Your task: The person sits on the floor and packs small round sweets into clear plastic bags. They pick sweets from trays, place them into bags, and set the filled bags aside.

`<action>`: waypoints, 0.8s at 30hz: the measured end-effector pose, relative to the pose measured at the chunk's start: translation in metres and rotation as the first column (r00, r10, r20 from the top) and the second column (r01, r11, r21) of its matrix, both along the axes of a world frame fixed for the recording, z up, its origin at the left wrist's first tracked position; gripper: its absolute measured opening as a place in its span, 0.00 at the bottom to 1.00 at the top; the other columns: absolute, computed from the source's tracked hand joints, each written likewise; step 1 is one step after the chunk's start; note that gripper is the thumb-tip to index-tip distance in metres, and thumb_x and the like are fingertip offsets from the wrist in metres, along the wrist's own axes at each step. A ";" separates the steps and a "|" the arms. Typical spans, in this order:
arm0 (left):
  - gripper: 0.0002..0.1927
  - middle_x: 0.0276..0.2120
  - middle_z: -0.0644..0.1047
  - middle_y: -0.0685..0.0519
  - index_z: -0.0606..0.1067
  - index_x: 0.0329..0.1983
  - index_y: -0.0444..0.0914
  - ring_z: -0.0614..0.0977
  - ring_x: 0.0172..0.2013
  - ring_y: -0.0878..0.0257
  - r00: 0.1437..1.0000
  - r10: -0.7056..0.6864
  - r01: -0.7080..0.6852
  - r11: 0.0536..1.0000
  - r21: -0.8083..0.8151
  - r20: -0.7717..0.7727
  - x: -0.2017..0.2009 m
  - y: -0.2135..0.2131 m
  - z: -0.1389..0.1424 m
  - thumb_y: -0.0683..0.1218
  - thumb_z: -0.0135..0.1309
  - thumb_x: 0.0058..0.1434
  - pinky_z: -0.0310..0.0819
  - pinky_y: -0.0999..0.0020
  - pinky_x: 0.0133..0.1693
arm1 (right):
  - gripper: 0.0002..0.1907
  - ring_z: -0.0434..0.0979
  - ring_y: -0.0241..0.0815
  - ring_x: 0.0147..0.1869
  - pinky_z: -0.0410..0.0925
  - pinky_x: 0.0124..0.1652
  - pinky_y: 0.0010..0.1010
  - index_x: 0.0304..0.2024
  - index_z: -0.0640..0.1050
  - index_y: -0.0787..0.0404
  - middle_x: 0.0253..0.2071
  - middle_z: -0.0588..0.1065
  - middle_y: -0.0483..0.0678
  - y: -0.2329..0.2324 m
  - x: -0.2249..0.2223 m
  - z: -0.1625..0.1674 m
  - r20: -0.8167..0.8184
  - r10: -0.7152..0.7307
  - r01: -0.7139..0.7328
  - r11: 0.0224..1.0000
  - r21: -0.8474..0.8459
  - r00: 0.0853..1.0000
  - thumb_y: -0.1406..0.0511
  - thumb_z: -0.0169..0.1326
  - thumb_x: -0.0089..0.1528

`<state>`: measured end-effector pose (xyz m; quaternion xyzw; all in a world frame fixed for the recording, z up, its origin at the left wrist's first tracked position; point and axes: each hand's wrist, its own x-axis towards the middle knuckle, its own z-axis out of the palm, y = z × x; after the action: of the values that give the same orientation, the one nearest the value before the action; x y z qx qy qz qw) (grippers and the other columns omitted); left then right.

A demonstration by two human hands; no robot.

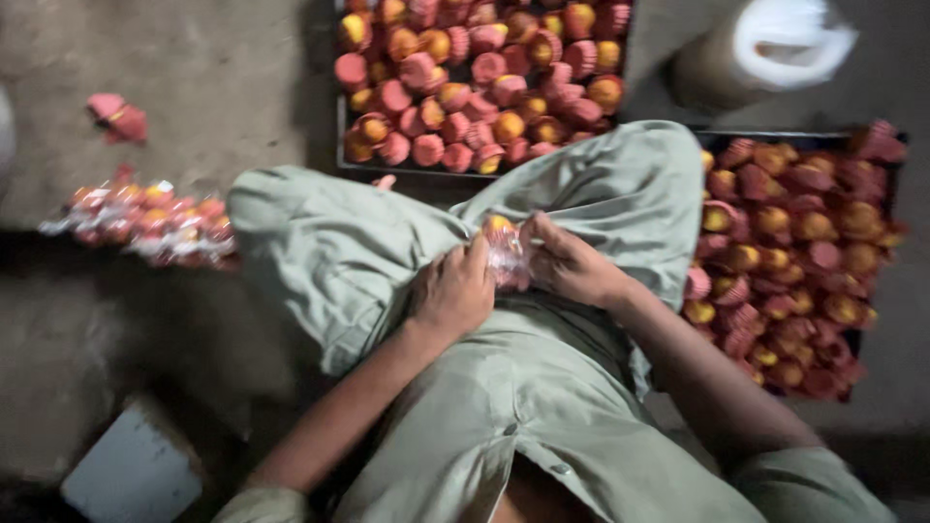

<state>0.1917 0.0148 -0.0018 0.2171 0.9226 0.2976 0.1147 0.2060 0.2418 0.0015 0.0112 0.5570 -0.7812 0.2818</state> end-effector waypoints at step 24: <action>0.16 0.64 0.70 0.38 0.78 0.44 0.37 0.70 0.58 0.47 0.867 -0.403 0.363 0.914 -0.184 -0.294 -0.046 0.134 0.029 0.48 0.57 0.55 0.69 0.49 0.52 | 0.30 0.75 0.65 0.56 0.69 0.52 0.47 0.64 0.67 0.63 0.53 0.74 0.60 0.033 0.035 0.024 -0.671 -0.046 0.634 0.381 0.674 0.740 0.74 0.53 0.58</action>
<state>0.1456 0.1486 0.0275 0.4346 0.8836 0.1717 0.0308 0.2406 0.2748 0.0260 0.0503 0.9127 -0.3885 -0.1161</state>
